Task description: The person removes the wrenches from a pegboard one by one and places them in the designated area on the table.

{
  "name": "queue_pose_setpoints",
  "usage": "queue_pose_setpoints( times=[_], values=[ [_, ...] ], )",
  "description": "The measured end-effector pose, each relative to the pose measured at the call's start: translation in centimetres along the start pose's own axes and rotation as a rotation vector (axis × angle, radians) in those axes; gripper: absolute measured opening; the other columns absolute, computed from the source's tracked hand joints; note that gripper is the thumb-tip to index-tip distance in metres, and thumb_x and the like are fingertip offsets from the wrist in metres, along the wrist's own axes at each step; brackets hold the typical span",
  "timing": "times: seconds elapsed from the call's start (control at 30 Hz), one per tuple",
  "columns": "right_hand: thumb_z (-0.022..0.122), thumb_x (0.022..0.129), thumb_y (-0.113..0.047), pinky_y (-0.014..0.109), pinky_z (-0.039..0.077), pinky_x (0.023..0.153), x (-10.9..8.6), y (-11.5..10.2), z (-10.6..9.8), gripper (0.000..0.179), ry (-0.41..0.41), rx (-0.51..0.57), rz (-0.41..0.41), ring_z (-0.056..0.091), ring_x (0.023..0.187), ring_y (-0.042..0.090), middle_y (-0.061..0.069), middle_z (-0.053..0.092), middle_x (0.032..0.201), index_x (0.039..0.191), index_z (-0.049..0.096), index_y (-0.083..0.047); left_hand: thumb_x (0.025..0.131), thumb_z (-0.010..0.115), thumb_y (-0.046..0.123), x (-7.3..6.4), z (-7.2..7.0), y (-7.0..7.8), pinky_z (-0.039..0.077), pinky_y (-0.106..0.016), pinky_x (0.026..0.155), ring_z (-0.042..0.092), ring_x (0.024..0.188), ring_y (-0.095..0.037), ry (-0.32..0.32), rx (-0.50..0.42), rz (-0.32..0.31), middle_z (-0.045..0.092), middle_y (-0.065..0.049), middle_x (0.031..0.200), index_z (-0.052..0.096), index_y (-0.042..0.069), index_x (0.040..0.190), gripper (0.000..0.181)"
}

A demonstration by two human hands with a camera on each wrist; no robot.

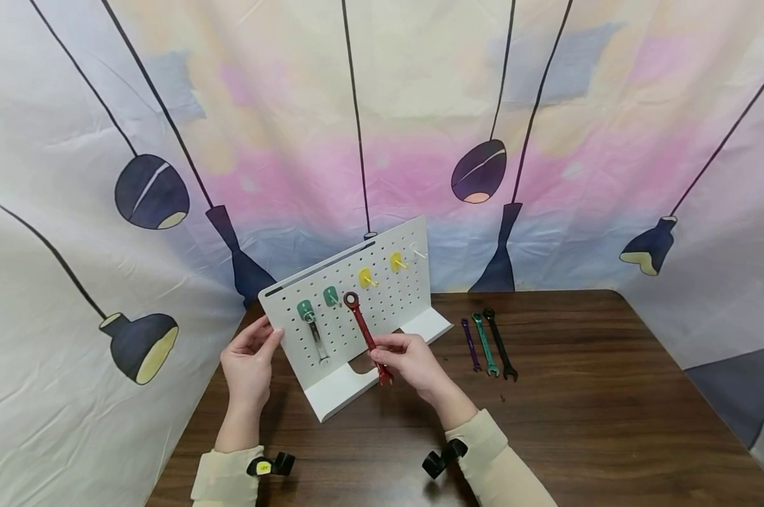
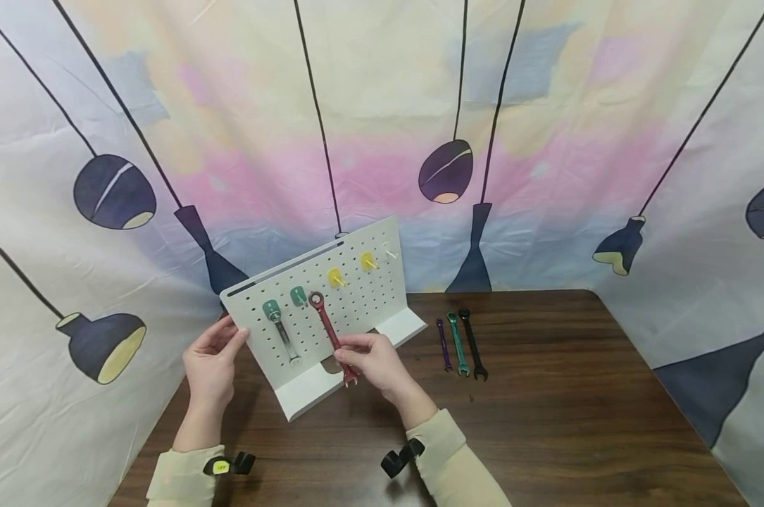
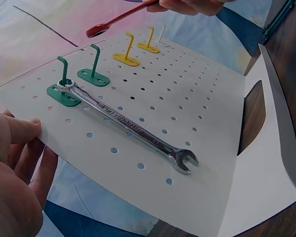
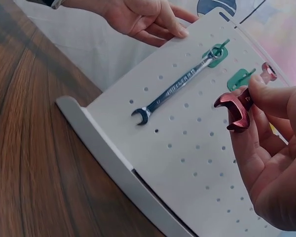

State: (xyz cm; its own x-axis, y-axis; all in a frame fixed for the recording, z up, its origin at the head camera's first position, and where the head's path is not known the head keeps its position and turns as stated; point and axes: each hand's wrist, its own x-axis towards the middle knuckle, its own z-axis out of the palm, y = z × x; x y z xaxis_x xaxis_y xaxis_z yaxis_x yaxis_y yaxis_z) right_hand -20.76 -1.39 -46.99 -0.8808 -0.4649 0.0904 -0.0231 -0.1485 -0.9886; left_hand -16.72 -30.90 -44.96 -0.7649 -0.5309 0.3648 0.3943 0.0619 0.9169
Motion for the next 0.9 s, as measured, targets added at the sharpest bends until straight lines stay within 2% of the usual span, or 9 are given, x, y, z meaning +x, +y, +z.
queue_pose_setpoints(
  times=[0.13,0.2,0.37,0.43,0.63,0.73,0.9],
  values=[
    [0.072,0.102,-0.003,0.026,0.055,0.063,-0.1,0.3,-1.4,0.030,0.012,0.002,-0.002,0.068,0.074,0.013,0.024,0.074,0.100,0.128,0.070,0.010,0.091,0.081,-0.008,0.0,0.0,0.0,0.059,-0.017,0.076,0.066,0.083,-0.012,-0.002,-0.007,0.003,0.074,0.003,0.089,0.076,-0.006,0.125,0.034],
    [0.072,0.102,-0.003,0.025,0.056,0.065,-0.3,0.5,-2.4,0.030,0.033,-0.008,0.002,0.069,0.076,0.012,0.028,0.073,0.104,0.129,0.070,0.011,0.091,0.081,-0.008,0.0,0.0,0.0,0.059,-0.017,0.076,0.067,0.083,-0.012,-0.003,-0.014,0.004,0.074,0.003,0.089,0.075,-0.007,0.125,0.034],
    [0.074,0.101,-0.006,0.025,0.058,0.066,-1.0,1.0,-5.0,0.034,0.102,-0.065,0.021,0.070,0.074,0.012,0.021,0.076,0.106,0.130,0.069,0.012,0.091,0.081,-0.008,0.1,0.1,0.1,0.059,-0.017,0.078,0.067,0.084,-0.012,-0.002,-0.024,0.003,0.074,0.003,0.090,0.075,-0.007,0.125,0.034],
    [0.075,0.101,-0.007,0.026,0.058,0.064,-1.3,1.2,-6.1,0.036,0.123,-0.084,0.029,0.071,0.072,0.013,0.022,0.075,0.108,0.131,0.069,0.010,0.091,0.081,-0.008,0.1,0.1,0.1,0.059,-0.017,0.078,0.067,0.084,-0.012,0.000,-0.023,0.002,0.074,0.003,0.090,0.075,-0.007,0.125,0.034],
    [0.075,0.101,-0.009,0.027,0.060,0.070,-2.5,1.6,-9.8,0.040,0.190,-0.135,0.042,0.074,0.088,0.019,0.030,0.073,0.115,0.134,0.067,0.011,0.092,0.081,-0.007,0.0,0.1,0.1,0.059,-0.017,0.077,0.066,0.083,-0.012,-0.002,-0.014,-0.005,0.074,0.003,0.090,0.075,-0.006,0.125,0.034],
    [0.075,0.101,-0.009,0.029,0.061,0.068,-3.3,1.7,-11.6,0.040,0.221,-0.148,0.061,0.073,0.088,0.022,0.032,0.071,0.118,0.135,0.066,0.011,0.092,0.081,-0.008,-0.1,0.1,0.0,0.059,-0.017,0.077,0.066,0.083,-0.012,-0.003,-0.012,-0.006,0.074,0.003,0.090,0.075,-0.006,0.125,0.034],
    [0.074,0.103,-0.012,0.026,0.060,0.072,-4.7,1.6,-14.4,0.042,0.288,-0.225,0.089,0.072,0.089,0.014,0.021,0.075,0.115,0.138,0.065,0.009,0.092,0.081,-0.007,-0.1,0.1,0.0,0.059,-0.017,0.077,0.066,0.083,-0.012,0.001,-0.013,-0.004,0.074,0.003,0.090,0.075,-0.006,0.125,0.034]
  ],
)
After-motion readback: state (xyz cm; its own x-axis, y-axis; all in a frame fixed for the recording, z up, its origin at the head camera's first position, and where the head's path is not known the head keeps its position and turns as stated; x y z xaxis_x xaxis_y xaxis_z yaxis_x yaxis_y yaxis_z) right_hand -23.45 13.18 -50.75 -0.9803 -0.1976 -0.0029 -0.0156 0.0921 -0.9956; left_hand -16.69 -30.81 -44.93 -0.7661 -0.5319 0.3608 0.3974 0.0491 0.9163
